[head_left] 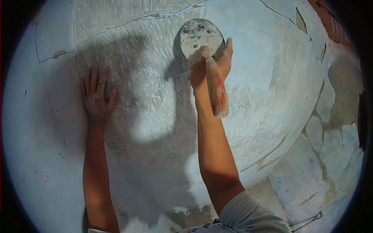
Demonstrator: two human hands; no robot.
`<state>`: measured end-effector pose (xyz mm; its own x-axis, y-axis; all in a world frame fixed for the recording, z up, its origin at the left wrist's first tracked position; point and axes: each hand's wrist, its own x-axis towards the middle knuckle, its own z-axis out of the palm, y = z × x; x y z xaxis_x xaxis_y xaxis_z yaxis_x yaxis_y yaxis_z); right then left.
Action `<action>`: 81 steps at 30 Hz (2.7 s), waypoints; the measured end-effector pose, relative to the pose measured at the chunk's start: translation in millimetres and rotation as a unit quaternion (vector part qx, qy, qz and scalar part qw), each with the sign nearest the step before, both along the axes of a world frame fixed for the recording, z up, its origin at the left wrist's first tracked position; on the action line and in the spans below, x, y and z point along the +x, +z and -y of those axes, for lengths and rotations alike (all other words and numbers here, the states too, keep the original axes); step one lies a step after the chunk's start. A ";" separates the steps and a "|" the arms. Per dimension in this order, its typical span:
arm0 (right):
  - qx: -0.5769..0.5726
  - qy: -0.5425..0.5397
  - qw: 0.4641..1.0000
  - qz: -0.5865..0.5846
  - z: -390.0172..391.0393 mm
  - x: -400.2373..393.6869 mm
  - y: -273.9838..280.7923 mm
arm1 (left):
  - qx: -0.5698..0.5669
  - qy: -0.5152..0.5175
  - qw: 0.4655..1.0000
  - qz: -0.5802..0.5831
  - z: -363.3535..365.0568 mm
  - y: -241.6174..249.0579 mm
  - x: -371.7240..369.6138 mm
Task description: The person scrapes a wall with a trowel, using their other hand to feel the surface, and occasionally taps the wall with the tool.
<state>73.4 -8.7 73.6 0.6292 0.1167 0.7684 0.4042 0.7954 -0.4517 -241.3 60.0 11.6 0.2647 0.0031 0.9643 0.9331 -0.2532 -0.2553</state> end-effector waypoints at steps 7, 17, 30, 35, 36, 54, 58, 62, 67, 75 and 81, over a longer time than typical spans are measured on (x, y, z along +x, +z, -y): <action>0.008 0.163 0.986 -0.028 -28.7 9.9 -62.8 | 0.009 -0.013 1.000 0.003 -3.7 -0.6 0.2; -0.019 0.087 0.995 0.040 -15.6 28.6 -68.3 | 0.008 -0.014 1.000 -0.002 -2.0 -1.3 1.7; -0.093 0.097 0.991 0.022 8.9 24.8 -97.2 | -0.006 0.008 1.000 -0.003 -2.4 -3.6 -0.2; -0.021 -0.011 0.995 0.100 0.3 42.8 -41.2 | -0.024 0.021 0.999 -0.003 2.8 -2.2 0.0; -0.023 0.000 0.995 0.099 -8.2 47.3 -33.3 | -0.018 0.018 1.000 -0.006 2.0 -1.3 -0.2; -0.389 0.478 0.754 -0.228 249.9 168.0 -605.5 | -0.033 0.036 0.997 0.055 -1.6 32.8 139.9; -0.481 0.238 0.838 0.093 245.2 187.5 -611.7 | -0.067 -0.098 0.984 -0.136 -9.5 38.2 245.6; -0.557 0.179 0.780 0.221 206.2 204.1 -529.7 | -0.078 -0.144 0.949 -0.268 -17.1 31.8 276.2; -0.605 0.145 0.742 0.251 208.4 260.1 -521.4 | -0.089 -0.009 0.986 0.143 -8.1 72.8 204.1; -0.706 0.222 0.670 0.055 253.7 382.1 -719.3 | -0.253 0.027 0.965 0.068 31.6 -165.3 179.2; -0.701 0.345 0.584 -0.221 252.9 334.2 -549.7 | -0.772 -0.016 0.609 0.182 173.1 -498.2 215.9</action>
<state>407.5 -261.6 -476.1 0.1620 0.7787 -0.6061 -0.1974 -0.5762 -0.7931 -25.4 -113.1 -486.6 0.0588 0.9806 -0.1872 0.8449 0.0510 0.5326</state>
